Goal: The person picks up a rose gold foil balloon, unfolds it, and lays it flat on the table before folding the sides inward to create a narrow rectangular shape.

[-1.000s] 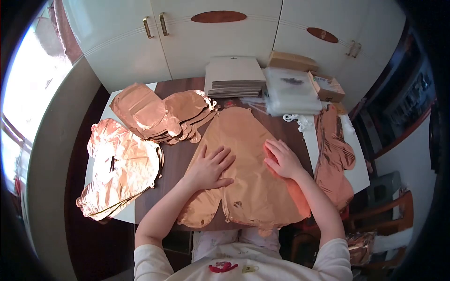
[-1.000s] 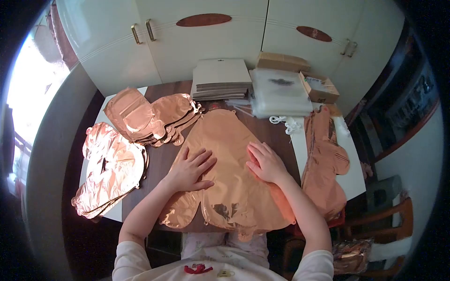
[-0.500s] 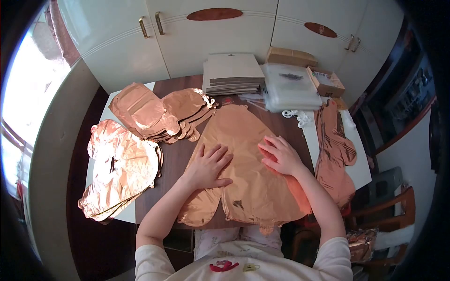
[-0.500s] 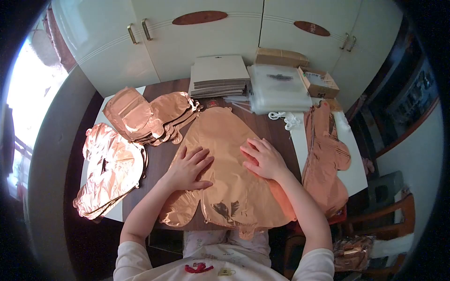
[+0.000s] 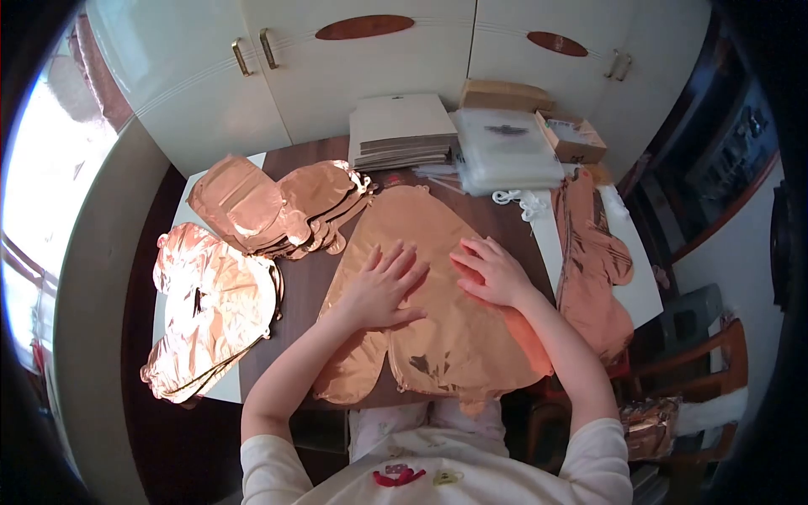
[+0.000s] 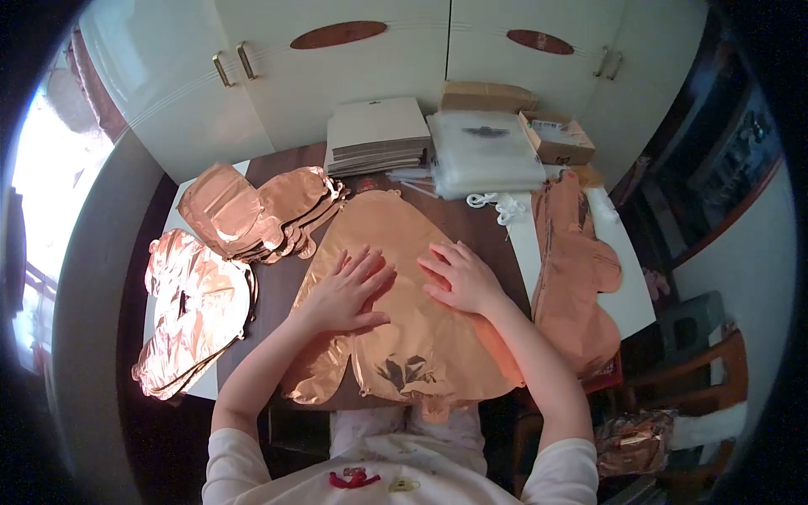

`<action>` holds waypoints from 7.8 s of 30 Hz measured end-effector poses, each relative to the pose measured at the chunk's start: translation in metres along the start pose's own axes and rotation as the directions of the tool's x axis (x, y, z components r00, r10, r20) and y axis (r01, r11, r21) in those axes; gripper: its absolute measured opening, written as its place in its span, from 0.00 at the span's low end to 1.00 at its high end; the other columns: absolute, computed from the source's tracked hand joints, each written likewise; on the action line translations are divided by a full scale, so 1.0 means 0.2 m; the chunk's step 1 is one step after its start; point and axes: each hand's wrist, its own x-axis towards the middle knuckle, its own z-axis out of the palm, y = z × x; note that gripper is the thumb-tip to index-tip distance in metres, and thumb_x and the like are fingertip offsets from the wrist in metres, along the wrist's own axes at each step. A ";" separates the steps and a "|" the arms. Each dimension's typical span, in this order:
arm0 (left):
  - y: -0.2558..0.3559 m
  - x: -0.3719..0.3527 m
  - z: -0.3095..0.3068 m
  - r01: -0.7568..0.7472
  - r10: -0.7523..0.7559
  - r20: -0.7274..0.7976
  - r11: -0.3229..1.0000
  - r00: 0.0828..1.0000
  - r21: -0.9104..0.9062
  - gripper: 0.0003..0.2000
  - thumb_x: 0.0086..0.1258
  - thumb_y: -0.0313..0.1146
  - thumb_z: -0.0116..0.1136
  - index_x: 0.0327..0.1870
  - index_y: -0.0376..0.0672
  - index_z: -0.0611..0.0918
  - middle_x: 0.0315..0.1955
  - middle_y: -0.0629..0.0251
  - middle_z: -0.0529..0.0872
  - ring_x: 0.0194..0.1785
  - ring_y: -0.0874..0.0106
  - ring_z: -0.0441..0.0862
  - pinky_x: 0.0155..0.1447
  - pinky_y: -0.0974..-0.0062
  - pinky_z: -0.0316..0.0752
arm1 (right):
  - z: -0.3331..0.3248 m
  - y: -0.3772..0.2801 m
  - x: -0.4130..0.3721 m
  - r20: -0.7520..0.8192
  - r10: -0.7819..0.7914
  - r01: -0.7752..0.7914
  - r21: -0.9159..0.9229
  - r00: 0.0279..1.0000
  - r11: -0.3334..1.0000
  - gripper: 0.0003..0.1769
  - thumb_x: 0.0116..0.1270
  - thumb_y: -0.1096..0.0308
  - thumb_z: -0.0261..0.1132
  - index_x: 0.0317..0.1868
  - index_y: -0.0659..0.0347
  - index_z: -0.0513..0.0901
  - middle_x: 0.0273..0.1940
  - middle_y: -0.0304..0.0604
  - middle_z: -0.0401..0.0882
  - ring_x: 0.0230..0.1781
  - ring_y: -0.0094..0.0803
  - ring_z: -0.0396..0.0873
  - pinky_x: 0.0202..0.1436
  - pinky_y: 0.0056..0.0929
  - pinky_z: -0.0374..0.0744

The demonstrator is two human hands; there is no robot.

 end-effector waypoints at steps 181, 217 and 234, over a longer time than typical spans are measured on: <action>0.06 0.04 0.08 -0.163 0.160 0.113 0.987 0.981 0.014 0.42 0.58 0.67 0.51 0.73 0.56 0.62 0.72 0.63 0.60 0.74 0.51 0.54 0.72 0.39 0.44 | -0.23 -0.42 -0.89 0.124 0.363 -0.353 -0.100 0.923 0.930 0.30 0.64 0.58 0.63 0.64 0.60 0.69 0.69 0.50 0.62 0.72 0.49 0.57 0.73 0.49 0.55; 0.06 0.04 0.08 -0.173 0.171 0.076 0.984 0.982 0.030 0.42 0.56 0.66 0.52 0.72 0.58 0.62 0.71 0.64 0.62 0.74 0.54 0.57 0.72 0.40 0.47 | 0.06 -0.89 -0.62 -0.158 0.360 -0.282 0.373 0.919 0.884 0.32 0.61 0.74 0.60 0.67 0.68 0.65 0.71 0.57 0.56 0.72 0.51 0.59 0.72 0.48 0.60; 0.04 0.04 0.14 -0.170 0.167 0.062 0.984 0.984 0.061 0.34 0.68 0.63 0.40 0.72 0.58 0.62 0.73 0.66 0.59 0.74 0.54 0.55 0.71 0.39 0.46 | 0.09 -0.89 -0.57 0.000 0.078 -0.078 0.003 0.997 0.997 0.23 0.60 0.64 0.64 0.58 0.47 0.79 0.64 0.34 0.71 0.69 0.38 0.64 0.72 0.57 0.58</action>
